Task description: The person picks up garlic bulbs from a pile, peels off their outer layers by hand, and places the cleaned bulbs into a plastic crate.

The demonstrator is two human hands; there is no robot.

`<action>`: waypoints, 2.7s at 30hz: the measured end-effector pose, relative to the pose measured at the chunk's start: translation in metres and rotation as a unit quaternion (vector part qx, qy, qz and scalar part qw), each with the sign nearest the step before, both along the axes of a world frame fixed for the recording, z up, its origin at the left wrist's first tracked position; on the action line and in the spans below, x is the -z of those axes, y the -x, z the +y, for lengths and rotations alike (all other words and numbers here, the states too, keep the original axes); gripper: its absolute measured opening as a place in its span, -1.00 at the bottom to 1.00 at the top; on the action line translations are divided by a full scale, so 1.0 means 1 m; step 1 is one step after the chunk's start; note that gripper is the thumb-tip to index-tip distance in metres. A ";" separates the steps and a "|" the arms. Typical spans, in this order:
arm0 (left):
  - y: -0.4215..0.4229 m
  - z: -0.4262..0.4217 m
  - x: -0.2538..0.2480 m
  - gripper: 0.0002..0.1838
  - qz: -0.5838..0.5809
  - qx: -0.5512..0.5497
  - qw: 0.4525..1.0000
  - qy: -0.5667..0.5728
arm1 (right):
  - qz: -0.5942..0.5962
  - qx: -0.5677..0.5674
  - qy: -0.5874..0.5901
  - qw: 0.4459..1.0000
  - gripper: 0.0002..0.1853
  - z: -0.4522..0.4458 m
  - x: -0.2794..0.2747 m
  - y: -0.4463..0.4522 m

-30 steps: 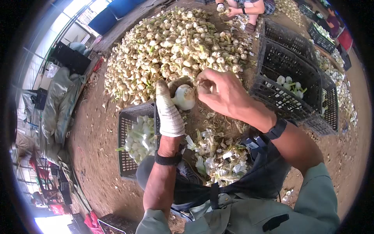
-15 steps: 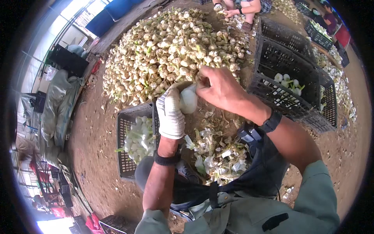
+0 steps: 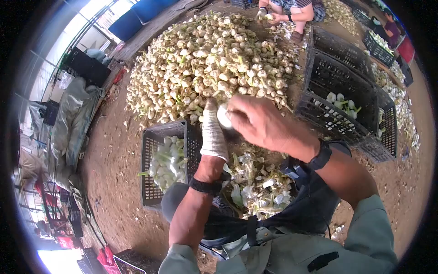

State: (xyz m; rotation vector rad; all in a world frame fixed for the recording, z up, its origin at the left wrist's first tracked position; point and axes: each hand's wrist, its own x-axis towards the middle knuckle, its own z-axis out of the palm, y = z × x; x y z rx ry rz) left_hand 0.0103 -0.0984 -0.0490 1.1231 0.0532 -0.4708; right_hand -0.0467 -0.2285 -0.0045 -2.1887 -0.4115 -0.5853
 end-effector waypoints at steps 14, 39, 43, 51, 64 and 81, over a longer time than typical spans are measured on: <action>-0.002 0.013 -0.012 -0.58 -0.137 -0.044 0.989 0.044 | 0.213 -0.008 -0.294 0.932 -0.67 -0.004 0.004 -0.008; -0.010 0.009 -0.015 -0.70 0.032 -0.064 0.950 0.305 | 0.268 -0.091 -0.451 0.847 -0.67 0.017 -0.002 0.002; -0.016 0.020 -0.025 -0.72 -0.175 -0.050 0.964 0.193 | 0.252 -0.076 -0.321 0.910 -0.65 0.012 -0.012 0.007; -0.009 0.006 -0.021 -0.55 -0.027 -0.044 0.998 0.030 | -0.002 -0.036 -0.016 0.999 -0.76 0.005 -0.011 0.006; -0.017 0.003 -0.019 -0.64 0.047 -0.152 0.969 0.191 | 0.068 0.067 -0.094 0.991 -0.44 0.022 -0.009 0.003; -0.010 0.011 -0.027 -0.64 0.016 -0.007 0.998 -0.052 | 0.038 -0.076 0.241 0.967 -0.85 -0.003 -0.009 0.016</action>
